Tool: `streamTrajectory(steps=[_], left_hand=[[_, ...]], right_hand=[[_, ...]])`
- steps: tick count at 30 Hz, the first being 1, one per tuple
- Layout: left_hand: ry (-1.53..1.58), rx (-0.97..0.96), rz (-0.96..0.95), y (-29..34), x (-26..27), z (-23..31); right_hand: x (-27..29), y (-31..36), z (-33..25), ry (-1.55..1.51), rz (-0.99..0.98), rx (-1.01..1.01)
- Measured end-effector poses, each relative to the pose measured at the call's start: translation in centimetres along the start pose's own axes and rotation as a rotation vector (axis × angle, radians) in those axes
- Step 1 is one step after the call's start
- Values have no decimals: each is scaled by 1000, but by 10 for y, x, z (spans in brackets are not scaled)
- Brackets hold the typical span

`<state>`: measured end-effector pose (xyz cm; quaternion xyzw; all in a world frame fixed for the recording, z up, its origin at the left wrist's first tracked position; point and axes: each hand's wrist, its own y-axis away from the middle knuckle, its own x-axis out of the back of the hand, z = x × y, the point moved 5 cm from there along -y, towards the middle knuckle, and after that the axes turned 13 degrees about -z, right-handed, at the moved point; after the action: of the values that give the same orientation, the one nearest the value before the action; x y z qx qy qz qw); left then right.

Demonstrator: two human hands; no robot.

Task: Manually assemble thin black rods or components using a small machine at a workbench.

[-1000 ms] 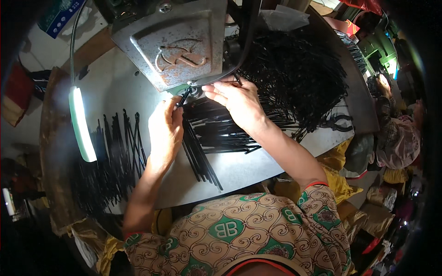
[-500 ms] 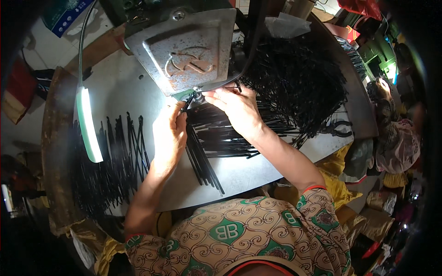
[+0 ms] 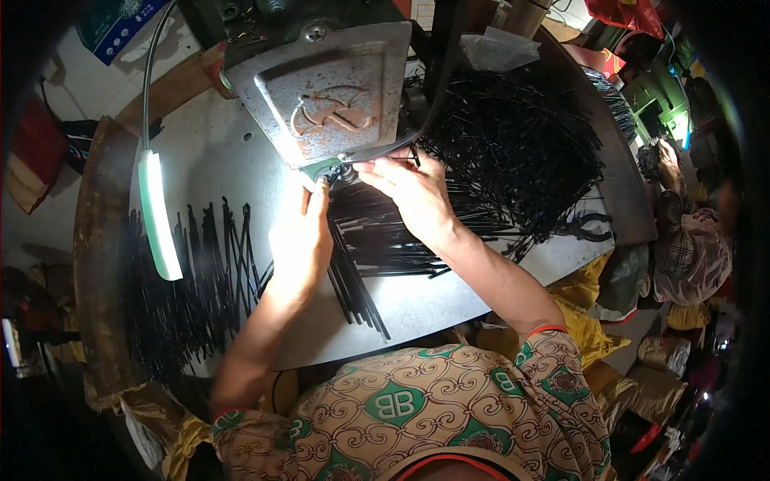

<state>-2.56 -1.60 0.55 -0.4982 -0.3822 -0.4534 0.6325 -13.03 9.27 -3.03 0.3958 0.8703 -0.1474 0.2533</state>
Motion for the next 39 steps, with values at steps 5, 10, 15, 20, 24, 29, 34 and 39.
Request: streamTrajectory(steps=[5,10,15,20,24,29,34,39], left_hand=[[-162,-107,-106,-1,10,-1],[249,34,-154,3,20,-35],[1260,511,-562,25,-4,-49],[1666,562,-640,34,-17,-2],[1744,491,-652,27,-18,4],[1573,441,-710,21,-13,4],[1061,351,-597,8,-14,0],[1150,307,-666,0,-16,-1]], right_hand=[[5,0,-3,-67,20,-49],[22,3,-14,-69,112,-72],[16,16,-10,216,-164,-382],[-15,19,1,367,-331,-434],[-21,16,7,204,-357,-451],[-14,10,2,122,-327,-457],[-4,2,-4,65,-293,-422],[1,1,-4,61,-277,-413]])
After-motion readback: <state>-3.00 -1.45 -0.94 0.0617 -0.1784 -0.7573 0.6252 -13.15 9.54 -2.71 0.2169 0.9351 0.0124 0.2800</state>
